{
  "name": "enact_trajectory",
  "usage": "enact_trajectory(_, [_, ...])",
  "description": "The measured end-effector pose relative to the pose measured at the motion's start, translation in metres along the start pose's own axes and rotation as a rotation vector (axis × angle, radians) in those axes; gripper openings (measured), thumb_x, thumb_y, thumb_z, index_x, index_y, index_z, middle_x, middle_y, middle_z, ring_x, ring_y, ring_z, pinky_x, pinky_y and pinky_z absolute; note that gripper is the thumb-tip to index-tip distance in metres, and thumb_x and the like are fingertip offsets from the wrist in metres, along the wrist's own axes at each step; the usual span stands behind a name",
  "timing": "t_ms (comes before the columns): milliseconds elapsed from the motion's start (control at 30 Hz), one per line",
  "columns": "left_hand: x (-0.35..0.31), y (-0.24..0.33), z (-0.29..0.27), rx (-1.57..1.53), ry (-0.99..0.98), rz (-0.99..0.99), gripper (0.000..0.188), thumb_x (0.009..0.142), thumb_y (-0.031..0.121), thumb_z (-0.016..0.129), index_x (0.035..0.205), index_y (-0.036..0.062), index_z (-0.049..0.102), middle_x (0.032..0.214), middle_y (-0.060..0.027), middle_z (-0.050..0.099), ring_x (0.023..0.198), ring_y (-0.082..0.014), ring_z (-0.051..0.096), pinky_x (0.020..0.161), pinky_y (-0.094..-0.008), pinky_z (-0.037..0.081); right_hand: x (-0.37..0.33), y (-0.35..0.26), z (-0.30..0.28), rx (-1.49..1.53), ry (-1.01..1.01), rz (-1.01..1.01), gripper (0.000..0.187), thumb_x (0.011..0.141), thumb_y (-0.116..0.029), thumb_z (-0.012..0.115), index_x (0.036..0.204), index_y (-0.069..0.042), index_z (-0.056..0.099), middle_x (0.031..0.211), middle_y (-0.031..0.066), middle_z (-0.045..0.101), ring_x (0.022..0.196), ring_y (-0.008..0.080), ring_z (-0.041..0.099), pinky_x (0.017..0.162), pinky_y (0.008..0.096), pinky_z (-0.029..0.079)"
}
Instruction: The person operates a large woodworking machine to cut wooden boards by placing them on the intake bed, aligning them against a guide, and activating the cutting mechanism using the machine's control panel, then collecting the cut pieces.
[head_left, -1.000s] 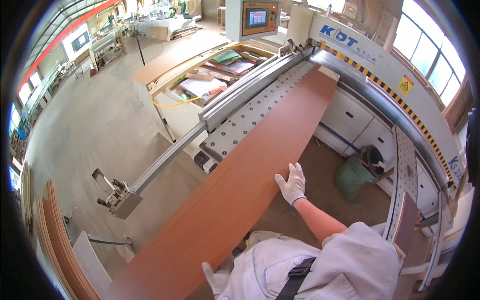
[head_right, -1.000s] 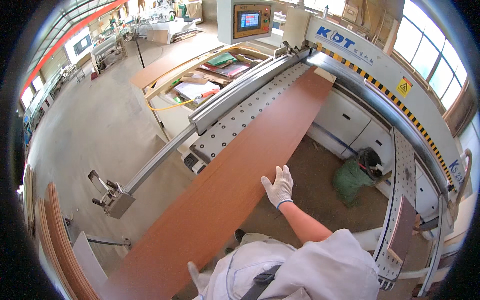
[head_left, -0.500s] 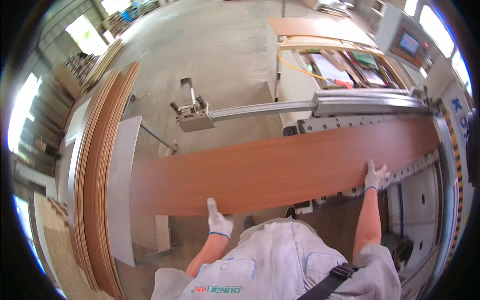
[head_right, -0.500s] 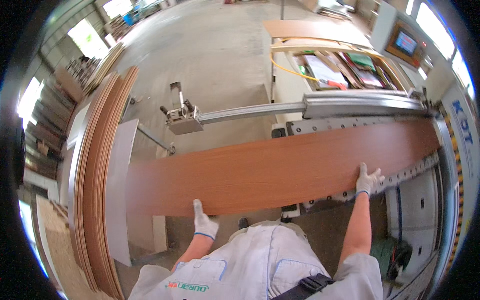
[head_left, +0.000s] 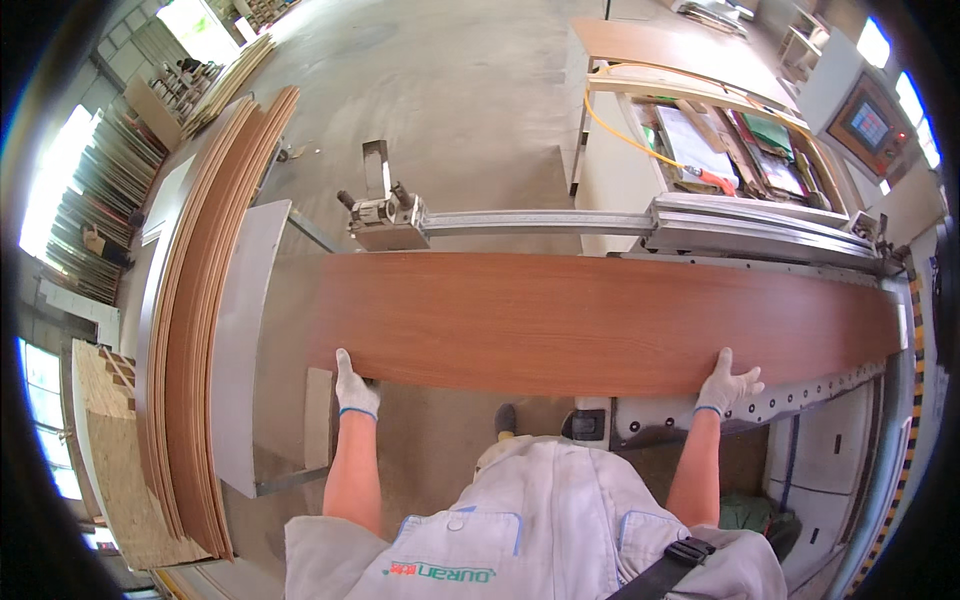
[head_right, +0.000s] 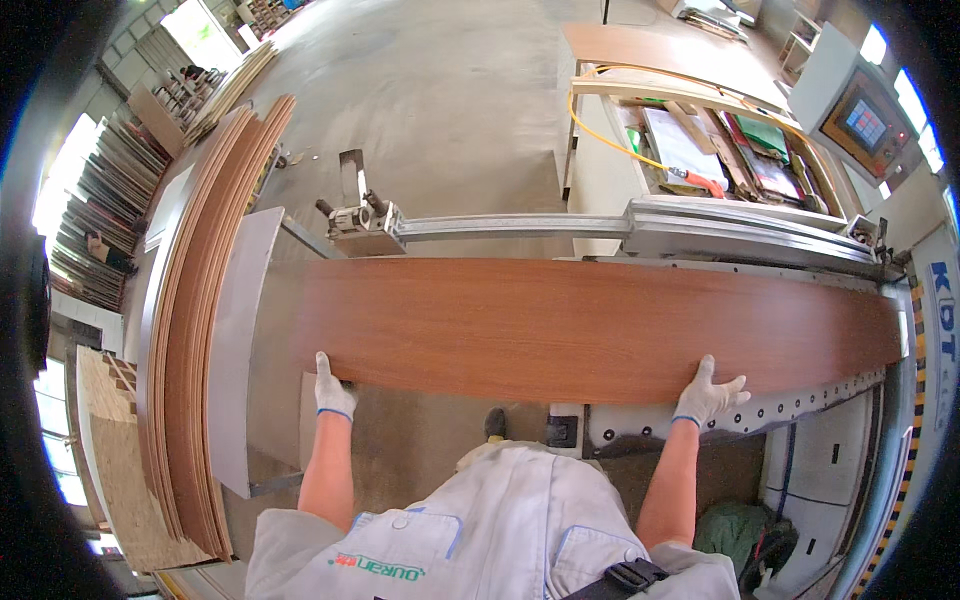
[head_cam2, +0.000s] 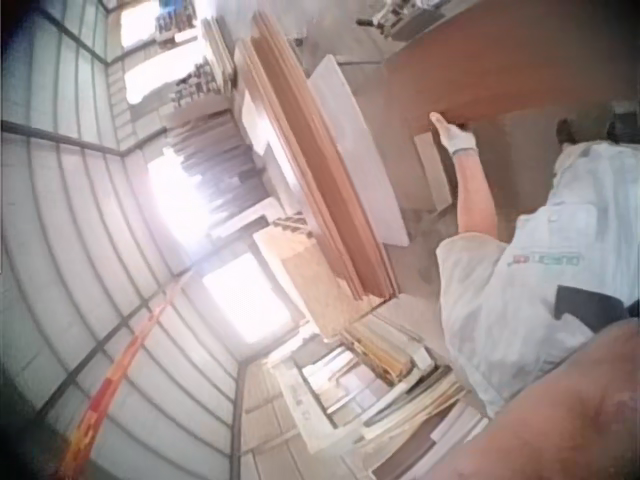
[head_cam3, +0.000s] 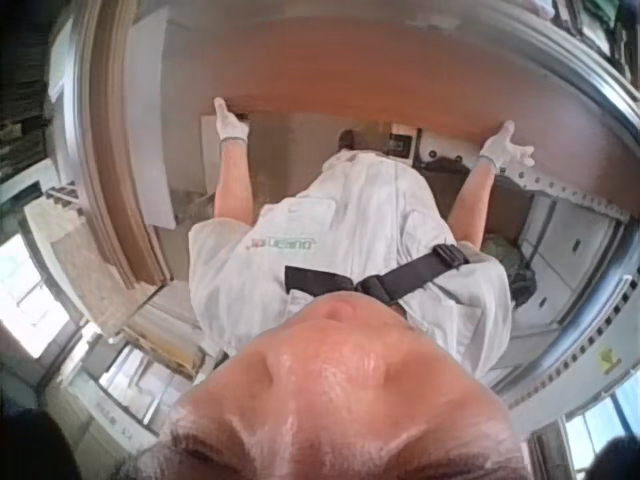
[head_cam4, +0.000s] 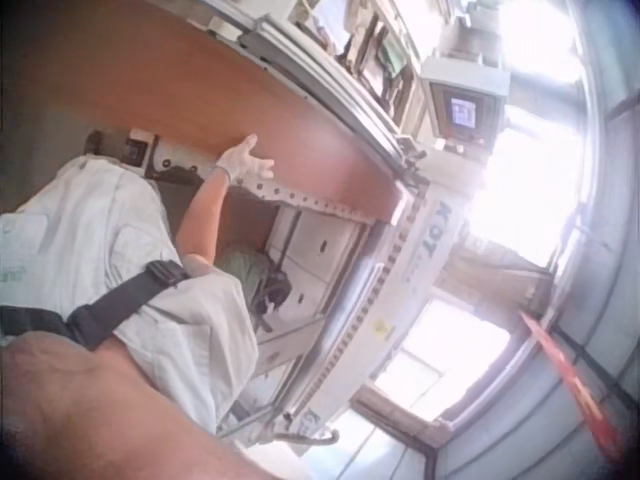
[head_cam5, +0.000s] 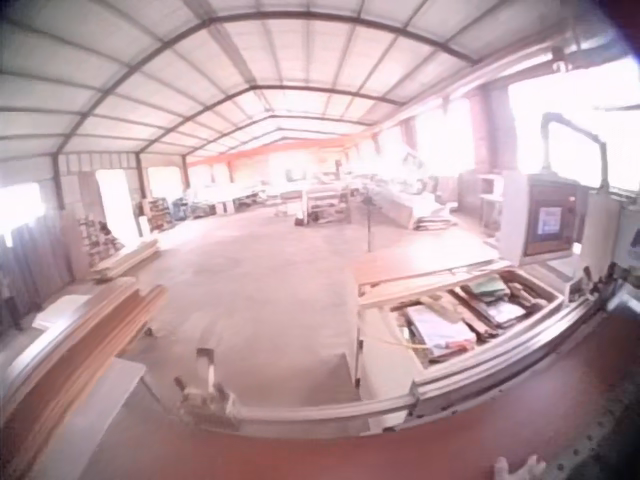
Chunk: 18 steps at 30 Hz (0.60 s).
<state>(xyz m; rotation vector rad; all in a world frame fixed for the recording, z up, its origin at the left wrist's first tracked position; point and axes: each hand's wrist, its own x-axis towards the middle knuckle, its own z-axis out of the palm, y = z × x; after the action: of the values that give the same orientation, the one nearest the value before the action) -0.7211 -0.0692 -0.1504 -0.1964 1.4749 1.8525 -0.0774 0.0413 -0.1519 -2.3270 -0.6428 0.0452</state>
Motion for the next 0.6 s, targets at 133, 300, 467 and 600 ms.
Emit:
enact_trajectory(133, [0.004,-0.029,0.020,0.094,-0.023,0.058,0.076,0.099,0.060,0.061,0.153,0.0087,0.043,0.152,-0.0089,0.050,0.136,-0.0288,0.049,0.111,-0.0472,0.043,0.030,0.006,0.005,0.012,0.042,-0.036,0.102,0.085,-0.052,0.077,0.156,0.007,0.033,0.161,0.0410,0.017,0.149,0.0501,0.029,0.121,0.0518,0.029])
enact_trajectory(300, [-0.057,-0.058,0.050,0.052,-0.042,-0.110,0.074,0.096,0.059,0.066,0.145,0.0056,0.049,0.144,-0.0098,0.054,0.128,-0.0265,0.055,0.104,-0.0457,0.050,0.096,0.016,0.002,-0.012,0.059,-0.073,0.106,0.083,-0.056,0.078,0.154,0.009,0.035,0.160,0.0393,0.024,0.150,0.0481,0.028,0.123,0.0490,0.028])
enact_trajectory(467, [-0.090,-0.060,0.067,0.126,-0.047,-0.216,0.065,0.098,0.058,0.064,0.131,0.0021,0.057,0.120,-0.0116,0.067,0.107,-0.0266,0.066,0.095,-0.0446,0.055,0.080,0.001,0.021,0.027,0.018,-0.091,0.108,0.081,-0.053,0.081,0.155,0.010,0.033,0.161,0.0395,0.020,0.151,0.0479,0.027,0.124,0.0483,0.027])
enact_trajectory(600, [-0.092,-0.022,0.077,0.917,-0.484,-0.621,0.046,0.101,0.047,0.064,0.109,0.0021,0.066,0.081,-0.0126,0.071,0.062,-0.0262,0.068,0.059,-0.0416,0.056,0.073,0.019,0.012,0.059,0.126,-0.052,0.092,0.080,-0.048,0.081,0.145,0.008,0.048,0.153,0.0395,0.031,0.145,0.0476,0.033,0.122,0.0502,0.028])
